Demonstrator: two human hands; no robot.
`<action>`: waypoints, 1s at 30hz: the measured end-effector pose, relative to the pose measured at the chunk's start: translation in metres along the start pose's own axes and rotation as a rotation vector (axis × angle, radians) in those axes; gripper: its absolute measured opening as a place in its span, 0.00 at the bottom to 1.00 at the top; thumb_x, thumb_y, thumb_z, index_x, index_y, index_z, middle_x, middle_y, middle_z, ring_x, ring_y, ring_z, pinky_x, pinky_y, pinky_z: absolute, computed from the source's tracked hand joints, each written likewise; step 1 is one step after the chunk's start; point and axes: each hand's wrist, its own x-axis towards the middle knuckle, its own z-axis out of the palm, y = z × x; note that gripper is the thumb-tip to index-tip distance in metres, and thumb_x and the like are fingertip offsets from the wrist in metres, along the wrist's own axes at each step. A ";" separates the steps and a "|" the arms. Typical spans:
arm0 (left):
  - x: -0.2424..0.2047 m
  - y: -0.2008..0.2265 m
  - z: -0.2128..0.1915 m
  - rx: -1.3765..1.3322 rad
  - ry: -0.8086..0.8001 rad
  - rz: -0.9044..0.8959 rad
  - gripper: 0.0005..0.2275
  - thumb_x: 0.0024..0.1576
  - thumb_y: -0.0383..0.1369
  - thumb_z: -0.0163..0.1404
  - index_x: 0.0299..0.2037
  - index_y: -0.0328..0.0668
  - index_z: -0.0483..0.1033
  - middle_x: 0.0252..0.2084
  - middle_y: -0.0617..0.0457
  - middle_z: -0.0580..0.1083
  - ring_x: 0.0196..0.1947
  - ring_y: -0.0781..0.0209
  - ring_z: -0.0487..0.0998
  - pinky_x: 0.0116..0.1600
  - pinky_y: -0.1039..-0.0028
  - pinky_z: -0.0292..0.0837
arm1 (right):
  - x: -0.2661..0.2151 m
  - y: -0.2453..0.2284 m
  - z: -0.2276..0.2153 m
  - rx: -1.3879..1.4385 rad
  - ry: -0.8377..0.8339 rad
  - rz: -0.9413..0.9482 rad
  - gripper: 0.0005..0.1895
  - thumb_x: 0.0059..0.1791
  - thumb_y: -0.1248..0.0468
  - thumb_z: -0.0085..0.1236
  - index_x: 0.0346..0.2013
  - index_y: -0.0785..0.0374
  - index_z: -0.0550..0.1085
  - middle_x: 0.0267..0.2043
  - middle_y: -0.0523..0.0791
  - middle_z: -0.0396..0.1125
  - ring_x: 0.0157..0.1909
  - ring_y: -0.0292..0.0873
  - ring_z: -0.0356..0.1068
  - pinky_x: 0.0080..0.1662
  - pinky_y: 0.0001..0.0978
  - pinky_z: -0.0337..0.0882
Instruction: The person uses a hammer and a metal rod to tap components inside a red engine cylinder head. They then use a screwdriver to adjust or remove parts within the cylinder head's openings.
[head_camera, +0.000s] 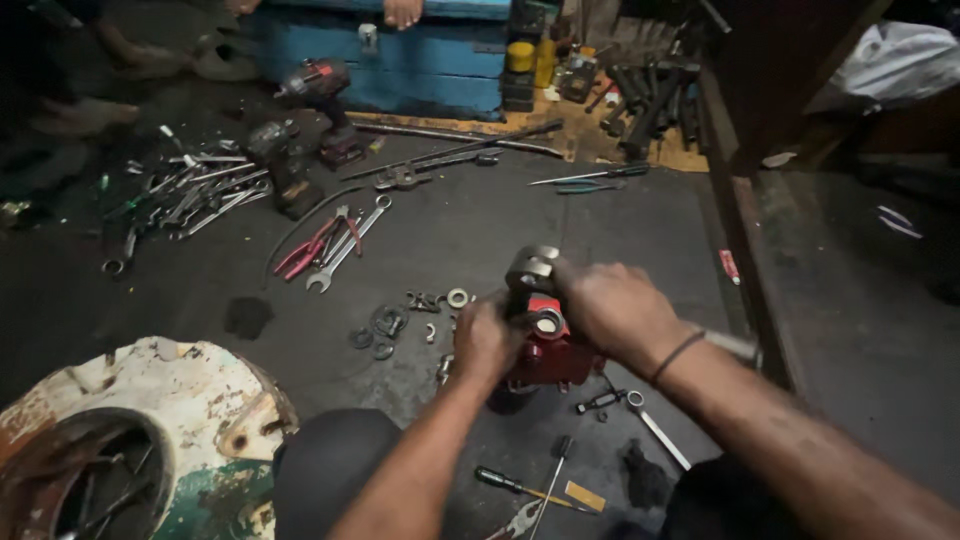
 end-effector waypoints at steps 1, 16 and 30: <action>0.000 0.001 0.002 0.021 -0.029 -0.050 0.14 0.48 0.37 0.62 0.40 0.37 0.83 0.35 0.35 0.78 0.40 0.33 0.78 0.43 0.50 0.72 | -0.001 0.001 -0.004 -0.030 -0.042 -0.023 0.14 0.47 0.65 0.53 0.47 0.61 0.74 0.30 0.54 0.74 0.36 0.62 0.73 0.38 0.57 0.71; 0.006 -0.025 0.018 0.056 0.188 0.279 0.09 0.44 0.27 0.60 0.35 0.34 0.83 0.39 0.38 0.76 0.43 0.37 0.77 0.49 0.55 0.73 | 0.006 0.035 0.021 -0.048 -0.263 0.292 0.13 0.47 0.60 0.56 0.45 0.60 0.75 0.39 0.59 0.74 0.44 0.62 0.74 0.49 0.53 0.72; -0.001 -0.034 0.023 0.059 0.142 0.285 0.12 0.43 0.24 0.58 0.38 0.33 0.83 0.39 0.39 0.75 0.46 0.38 0.74 0.53 0.54 0.69 | 0.000 0.019 0.028 -0.107 -0.158 0.232 0.20 0.47 0.60 0.57 0.53 0.58 0.74 0.39 0.57 0.73 0.44 0.62 0.73 0.46 0.57 0.72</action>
